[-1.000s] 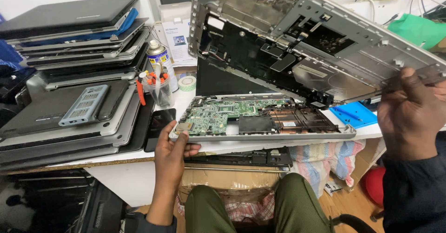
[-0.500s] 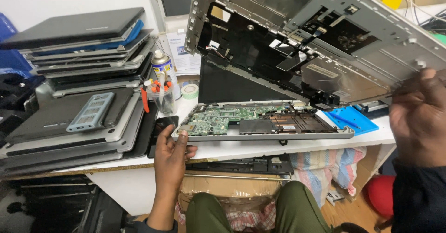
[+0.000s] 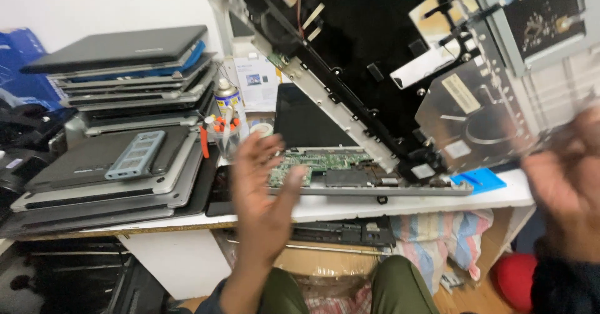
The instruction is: The person is disassembling a laptop by prying off the top cover and disconnecting internal ribbon cables.
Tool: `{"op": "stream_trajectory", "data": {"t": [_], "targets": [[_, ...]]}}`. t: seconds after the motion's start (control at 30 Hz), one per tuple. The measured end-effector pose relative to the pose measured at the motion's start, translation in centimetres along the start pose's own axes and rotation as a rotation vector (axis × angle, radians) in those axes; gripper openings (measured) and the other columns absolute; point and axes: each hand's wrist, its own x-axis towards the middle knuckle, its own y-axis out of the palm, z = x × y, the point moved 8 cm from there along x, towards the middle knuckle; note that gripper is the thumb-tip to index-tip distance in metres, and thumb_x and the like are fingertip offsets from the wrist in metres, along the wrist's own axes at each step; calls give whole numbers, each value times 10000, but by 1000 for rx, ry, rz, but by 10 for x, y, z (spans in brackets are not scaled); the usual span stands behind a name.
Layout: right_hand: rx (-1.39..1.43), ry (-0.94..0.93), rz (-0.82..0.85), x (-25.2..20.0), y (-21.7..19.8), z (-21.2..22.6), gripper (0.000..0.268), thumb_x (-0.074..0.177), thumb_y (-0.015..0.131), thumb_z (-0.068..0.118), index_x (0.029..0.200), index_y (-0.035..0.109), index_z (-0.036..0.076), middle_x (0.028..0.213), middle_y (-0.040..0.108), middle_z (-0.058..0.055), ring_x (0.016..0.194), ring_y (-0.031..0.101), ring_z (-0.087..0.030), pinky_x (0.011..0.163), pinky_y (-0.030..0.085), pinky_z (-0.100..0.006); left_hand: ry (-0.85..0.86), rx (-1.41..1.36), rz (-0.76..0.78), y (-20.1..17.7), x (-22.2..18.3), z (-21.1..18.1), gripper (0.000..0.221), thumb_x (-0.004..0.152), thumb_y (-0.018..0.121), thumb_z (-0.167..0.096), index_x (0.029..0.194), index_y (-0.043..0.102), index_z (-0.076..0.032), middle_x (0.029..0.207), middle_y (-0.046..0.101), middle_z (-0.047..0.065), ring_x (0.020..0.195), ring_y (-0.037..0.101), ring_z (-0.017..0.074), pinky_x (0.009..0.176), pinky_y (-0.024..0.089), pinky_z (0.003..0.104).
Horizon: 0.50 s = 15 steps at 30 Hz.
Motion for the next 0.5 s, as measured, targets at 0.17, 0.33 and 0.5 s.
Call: {"op": "stream_trajectory", "data": {"t": [0.17, 0.33, 0.5], "targets": [[183, 18, -344, -28, -9, -16, 91, 830, 829, 98, 856, 744, 79, 1526, 764, -151, 1538, 631, -415, 1156, 527, -709, -280, -168, 287, 71, 12, 1, 829, 802, 707, -451, 1497, 389, -129, 1391, 540, 199, 1240, 608, 296, 1067, 525, 393], [121, 33, -29, -11, 19, -24, 596, 841, 785, 101, 1420, 643, 82, 1515, 681, -140, 1465, 609, -371, 1167, 480, -619, -202, -390, 287, 111, 34, 30, 412, 932, 662, -221, 1308, 556, -92, 1144, 691, 82, 1051, 654, 173, 936, 533, 323], [133, 28, -123, -5, 11, -35, 378, 901, 677, 89, 1278, 678, 124, 1457, 695, -111, 1471, 610, -349, 1176, 443, -690, -195, -535, 196, 117, 51, 44, 612, 952, 644, -137, 1493, 411, 27, 1325, 594, 138, 1121, 563, 156, 969, 491, 309]]}}
